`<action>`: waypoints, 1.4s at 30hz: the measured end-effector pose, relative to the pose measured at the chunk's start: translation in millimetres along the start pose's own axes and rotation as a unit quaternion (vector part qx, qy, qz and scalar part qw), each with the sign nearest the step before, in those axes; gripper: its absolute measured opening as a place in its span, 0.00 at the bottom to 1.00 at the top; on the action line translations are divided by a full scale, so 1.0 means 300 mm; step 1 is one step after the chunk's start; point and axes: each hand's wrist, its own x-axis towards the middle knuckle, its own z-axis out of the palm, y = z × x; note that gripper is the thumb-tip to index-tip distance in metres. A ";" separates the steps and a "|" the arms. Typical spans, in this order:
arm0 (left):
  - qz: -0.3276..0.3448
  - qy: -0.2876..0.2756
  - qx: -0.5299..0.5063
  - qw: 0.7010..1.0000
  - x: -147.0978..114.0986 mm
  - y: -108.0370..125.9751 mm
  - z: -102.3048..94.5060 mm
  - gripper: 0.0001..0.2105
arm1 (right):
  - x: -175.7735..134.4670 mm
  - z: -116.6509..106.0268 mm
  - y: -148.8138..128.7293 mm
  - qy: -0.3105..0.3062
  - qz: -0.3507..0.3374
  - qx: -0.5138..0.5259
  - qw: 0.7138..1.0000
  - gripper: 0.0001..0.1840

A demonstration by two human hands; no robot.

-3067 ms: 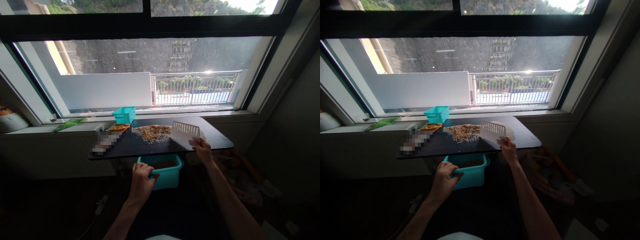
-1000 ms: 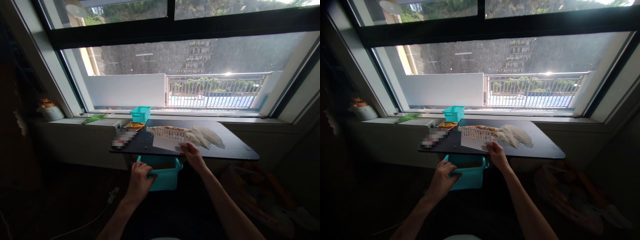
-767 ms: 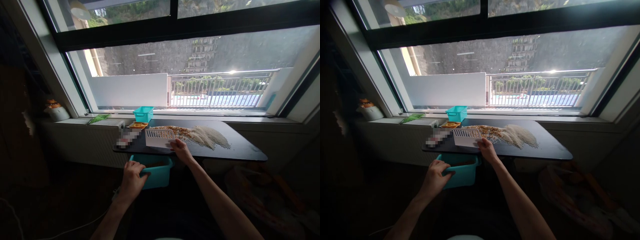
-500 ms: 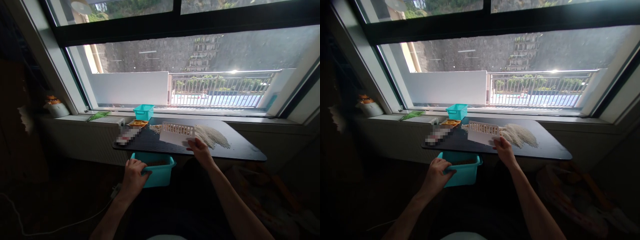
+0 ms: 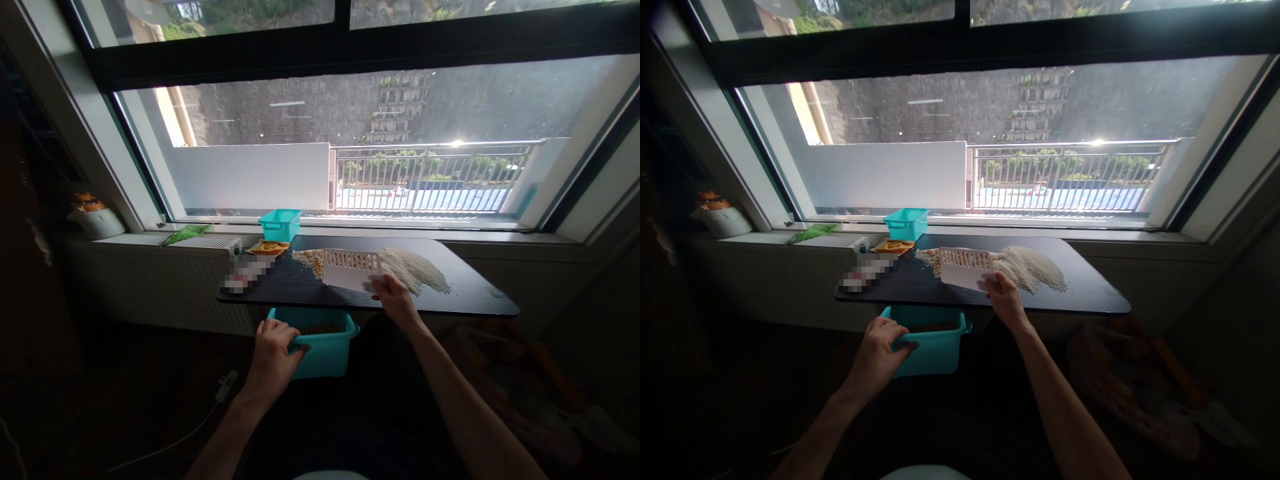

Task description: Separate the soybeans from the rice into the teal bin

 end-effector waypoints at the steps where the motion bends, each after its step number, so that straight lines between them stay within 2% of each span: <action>1: -0.001 0.001 0.000 1.000 0.000 -0.001 0.001 0.01 | -0.002 -0.001 -0.003 -0.004 0.002 0.002 1.000 0.22; 10: 0.001 0.000 0.006 1.000 0.001 -0.002 0.005 0.02 | -0.007 0.011 -0.004 -0.025 0.010 0.022 0.999 0.23; 16: -0.001 -0.004 0.006 1.000 0.003 0.002 0.002 0.01 | -0.054 0.007 -0.004 -0.066 0.021 0.038 0.997 0.26; 22: 0.003 -0.002 0.004 1.000 0.003 0.010 0.000 0.02 | -0.061 -0.014 0.013 -0.010 0.014 0.030 0.999 0.27; 28: 0.011 -0.001 0.005 1.000 0.007 0.009 0.006 0.02 | -0.025 -0.064 0.033 0.059 0.009 0.002 0.998 0.23; 35: 0.021 0.004 0.008 1.000 0.009 -0.001 0.012 0.02 | 0.028 -0.036 0.021 0.055 0.005 -0.012 0.998 0.20; 42: 0.019 0.001 0.011 1.000 0.010 -0.001 0.008 0.02 | 0.025 -0.020 0.017 0.034 0.003 -0.009 0.999 0.22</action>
